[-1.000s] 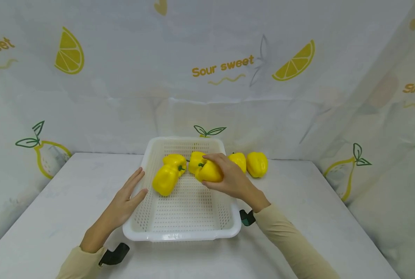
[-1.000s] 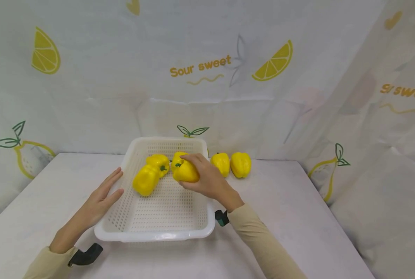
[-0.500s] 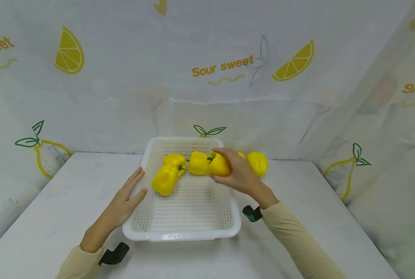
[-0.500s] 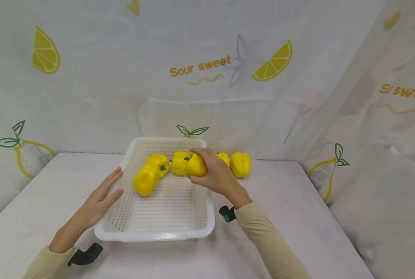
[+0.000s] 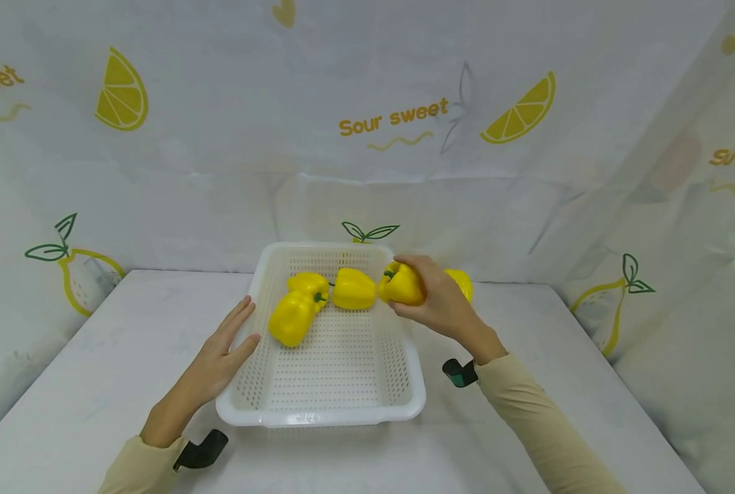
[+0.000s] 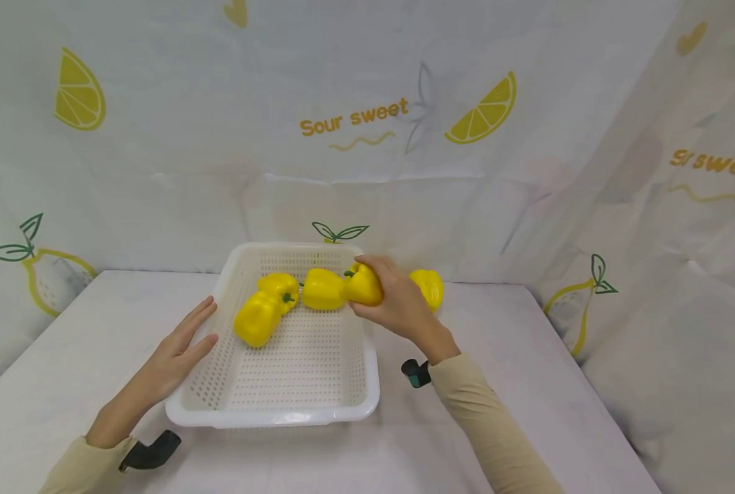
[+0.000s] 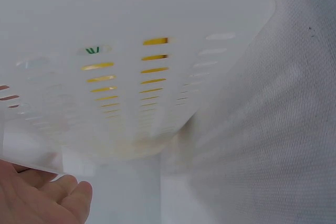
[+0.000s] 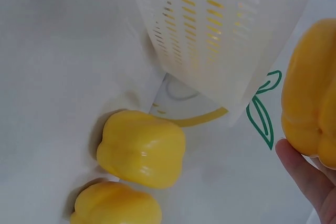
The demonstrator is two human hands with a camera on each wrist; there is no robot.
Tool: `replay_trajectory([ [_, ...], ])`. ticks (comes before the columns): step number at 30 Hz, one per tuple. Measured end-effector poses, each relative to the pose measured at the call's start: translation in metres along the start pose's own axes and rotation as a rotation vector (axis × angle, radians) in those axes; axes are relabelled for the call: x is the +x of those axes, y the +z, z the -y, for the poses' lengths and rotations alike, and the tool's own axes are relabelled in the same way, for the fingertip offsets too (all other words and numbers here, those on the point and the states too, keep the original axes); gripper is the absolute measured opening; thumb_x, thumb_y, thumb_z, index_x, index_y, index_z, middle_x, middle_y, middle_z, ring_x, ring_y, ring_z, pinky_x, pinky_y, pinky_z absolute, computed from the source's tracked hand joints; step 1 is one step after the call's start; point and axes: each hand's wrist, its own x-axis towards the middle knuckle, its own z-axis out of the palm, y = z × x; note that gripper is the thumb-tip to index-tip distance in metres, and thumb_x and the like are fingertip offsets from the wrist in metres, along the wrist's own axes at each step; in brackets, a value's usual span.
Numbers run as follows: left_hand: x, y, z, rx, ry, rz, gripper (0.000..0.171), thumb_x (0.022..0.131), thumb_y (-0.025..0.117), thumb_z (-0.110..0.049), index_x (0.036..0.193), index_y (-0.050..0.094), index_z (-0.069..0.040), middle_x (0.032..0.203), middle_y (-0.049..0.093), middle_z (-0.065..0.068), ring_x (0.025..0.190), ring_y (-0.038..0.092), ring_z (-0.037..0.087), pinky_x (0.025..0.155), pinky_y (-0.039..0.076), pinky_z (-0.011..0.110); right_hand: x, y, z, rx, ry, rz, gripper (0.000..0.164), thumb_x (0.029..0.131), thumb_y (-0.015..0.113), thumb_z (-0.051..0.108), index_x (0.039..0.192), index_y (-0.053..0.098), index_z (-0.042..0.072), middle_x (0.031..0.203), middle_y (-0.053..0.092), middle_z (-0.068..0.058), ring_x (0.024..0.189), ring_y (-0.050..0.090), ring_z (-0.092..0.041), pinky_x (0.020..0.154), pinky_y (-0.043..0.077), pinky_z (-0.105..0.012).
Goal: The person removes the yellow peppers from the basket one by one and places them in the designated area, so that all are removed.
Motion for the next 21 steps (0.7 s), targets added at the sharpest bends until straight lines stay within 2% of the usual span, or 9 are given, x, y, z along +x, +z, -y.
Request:
replay_trajectory([
  [16, 0.002, 0.0, 0.003, 0.007, 0.008, -0.008, 0.064, 0.104, 0.05, -0.025, 0.156, 0.023, 0.0, 0.167, 0.01, 0.018, 0.152, 0.009, 0.046, 0.116, 0.014, 0.072, -0.005, -0.013, -0.025, 0.006, 0.059, -0.039, 0.071, 0.077, 0.083, 0.016, 0.14, 0.05, 0.007, 0.132, 0.057, -0.014, 0.107, 0.059, -0.03, 0.089, 0.056, -0.047],
  [21, 0.001, 0.0, 0.003, 0.008, 0.007, -0.008, 0.063, 0.104, 0.05, -0.025, 0.156, 0.023, 0.0, 0.167, 0.01, 0.018, 0.152, 0.009, 0.046, 0.115, 0.014, 0.072, -0.008, -0.017, -0.033, 0.016, 0.101, -0.043, 0.07, 0.078, 0.083, 0.015, 0.14, 0.049, 0.008, 0.131, 0.056, -0.014, 0.105, 0.059, -0.03, 0.086, 0.057, -0.046],
])
